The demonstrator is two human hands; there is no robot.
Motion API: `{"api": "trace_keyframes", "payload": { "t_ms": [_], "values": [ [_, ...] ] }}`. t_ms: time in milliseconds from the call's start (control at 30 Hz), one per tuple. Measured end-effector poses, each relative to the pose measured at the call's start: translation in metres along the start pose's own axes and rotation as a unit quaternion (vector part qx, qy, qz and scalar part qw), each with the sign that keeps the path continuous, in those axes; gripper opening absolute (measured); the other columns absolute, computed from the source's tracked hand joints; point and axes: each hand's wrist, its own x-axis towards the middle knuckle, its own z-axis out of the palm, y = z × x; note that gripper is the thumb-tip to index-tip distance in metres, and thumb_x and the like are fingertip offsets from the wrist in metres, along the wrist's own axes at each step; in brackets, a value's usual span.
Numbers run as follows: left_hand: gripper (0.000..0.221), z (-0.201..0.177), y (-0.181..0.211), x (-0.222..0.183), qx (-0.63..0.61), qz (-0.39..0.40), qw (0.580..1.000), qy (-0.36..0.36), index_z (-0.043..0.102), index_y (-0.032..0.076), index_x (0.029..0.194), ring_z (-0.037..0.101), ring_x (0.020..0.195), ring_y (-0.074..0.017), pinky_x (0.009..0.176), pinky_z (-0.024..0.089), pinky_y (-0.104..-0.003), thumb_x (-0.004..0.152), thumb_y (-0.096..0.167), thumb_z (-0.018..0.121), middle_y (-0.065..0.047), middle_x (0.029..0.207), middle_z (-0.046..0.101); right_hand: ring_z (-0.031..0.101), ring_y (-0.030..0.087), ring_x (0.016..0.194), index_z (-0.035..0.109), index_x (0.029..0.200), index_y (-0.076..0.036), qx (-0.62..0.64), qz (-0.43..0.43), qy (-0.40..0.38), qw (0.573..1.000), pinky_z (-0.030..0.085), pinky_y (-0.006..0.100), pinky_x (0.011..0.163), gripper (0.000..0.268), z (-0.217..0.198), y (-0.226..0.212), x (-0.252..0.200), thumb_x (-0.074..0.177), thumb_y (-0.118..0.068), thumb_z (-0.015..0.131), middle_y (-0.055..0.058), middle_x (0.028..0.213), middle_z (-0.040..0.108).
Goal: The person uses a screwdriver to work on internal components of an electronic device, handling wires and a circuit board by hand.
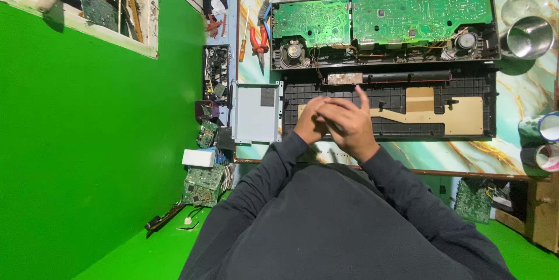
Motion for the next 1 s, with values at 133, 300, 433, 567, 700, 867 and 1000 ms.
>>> {"api": "trace_keyframes", "payload": {
  "t_ms": [133, 300, 433, 567, 700, 867, 1000],
  "values": [
    [0.027, 0.008, 0.044, -0.002, -0.158, -0.205, 0.962, 0.09, 0.058, 0.006, 0.112, 0.064, 0.104, -0.0361, 0.096, 0.05, -0.05, 0.091, 0.023, 0.064, -0.012, 0.108, 0.064, 0.065, 0.023, 0.112, 0.075, 0.107, -0.013, 0.003, 0.061, 0.035, 0.998, 0.031, 0.054, 0.118, 0.018, 0.005, -0.002, 0.001, 0.091, -0.019, 0.081, 0.002, 0.112, 0.072],
    [0.035, 0.013, 0.003, -0.009, -0.011, -0.032, 0.993, 0.111, 0.059, 0.006, 0.11, 0.058, 0.108, -0.0407, 0.103, 0.043, -0.051, 0.085, 0.028, 0.07, -0.018, 0.112, 0.064, 0.057, 0.033, 0.136, 0.063, 0.132, -0.005, 0.245, 0.109, -0.027, 0.963, 0.04, 0.049, 0.119, 0.038, 0.0, -0.002, -0.006, 0.095, -0.011, 0.062, 0.013, 0.145, 0.06],
    [0.021, 0.022, 0.005, -0.003, 0.038, -0.087, 0.994, 0.063, 0.061, 0.01, 0.11, 0.062, 0.111, -0.0366, 0.106, 0.046, -0.047, 0.095, 0.023, 0.067, -0.011, 0.113, 0.066, 0.065, 0.027, 0.127, 0.07, 0.125, -0.01, 0.203, 0.072, 0.006, 0.977, 0.04, 0.05, 0.12, 0.029, 0.001, 0.007, -0.003, 0.097, -0.014, 0.07, 0.006, 0.128, 0.072],
    [0.034, 0.012, 0.044, -0.003, 0.003, -0.14, 0.979, 0.149, 0.06, -0.003, 0.114, 0.059, 0.114, -0.0406, 0.113, 0.037, -0.056, 0.09, 0.02, 0.068, -0.02, 0.113, 0.065, 0.069, 0.023, 0.11, 0.075, 0.111, -0.013, 0.071, 0.093, 0.05, 0.992, 0.035, 0.055, 0.119, 0.027, 0.006, 0.012, -0.005, 0.085, -0.019, 0.082, 0.003, 0.107, 0.076],
    [0.021, 0.001, 0.036, -0.008, 0.046, -0.096, 0.985, 0.137, 0.07, 0.004, 0.112, 0.067, 0.124, -0.0297, 0.13, 0.026, -0.061, 0.093, 0.011, 0.066, -0.014, 0.118, 0.073, 0.069, 0.019, 0.102, 0.07, 0.105, -0.012, 0.075, 0.128, 0.049, 0.988, 0.041, 0.052, 0.119, 0.022, 0.015, 0.009, -0.009, 0.089, -0.02, 0.084, 0.002, 0.1, 0.074],
    [0.025, -0.019, 0.023, -0.005, 0.051, -0.065, 0.995, 0.048, 0.064, 0.002, 0.122, 0.058, 0.139, -0.036, 0.128, 0.029, -0.059, 0.098, 0.009, 0.064, -0.019, 0.135, 0.066, 0.06, 0.03, 0.129, 0.065, 0.134, -0.006, 0.203, 0.027, 0.004, 0.979, 0.04, 0.048, 0.117, 0.043, 0.003, 0.013, -0.002, 0.092, -0.009, 0.067, 0.012, 0.133, 0.068],
    [0.044, -0.033, 0.036, -0.001, 0.017, -0.061, 0.998, 0.009, 0.062, -0.004, 0.13, 0.047, 0.141, -0.0432, 0.121, 0.028, -0.057, 0.087, 0.004, 0.064, -0.025, 0.14, 0.06, 0.067, 0.025, 0.111, 0.075, 0.118, -0.014, 0.075, 0.029, 0.028, 0.996, 0.037, 0.05, 0.115, 0.032, 0.001, 0.008, 0.005, 0.087, -0.013, 0.081, 0.003, 0.113, 0.076]
  ]
}}
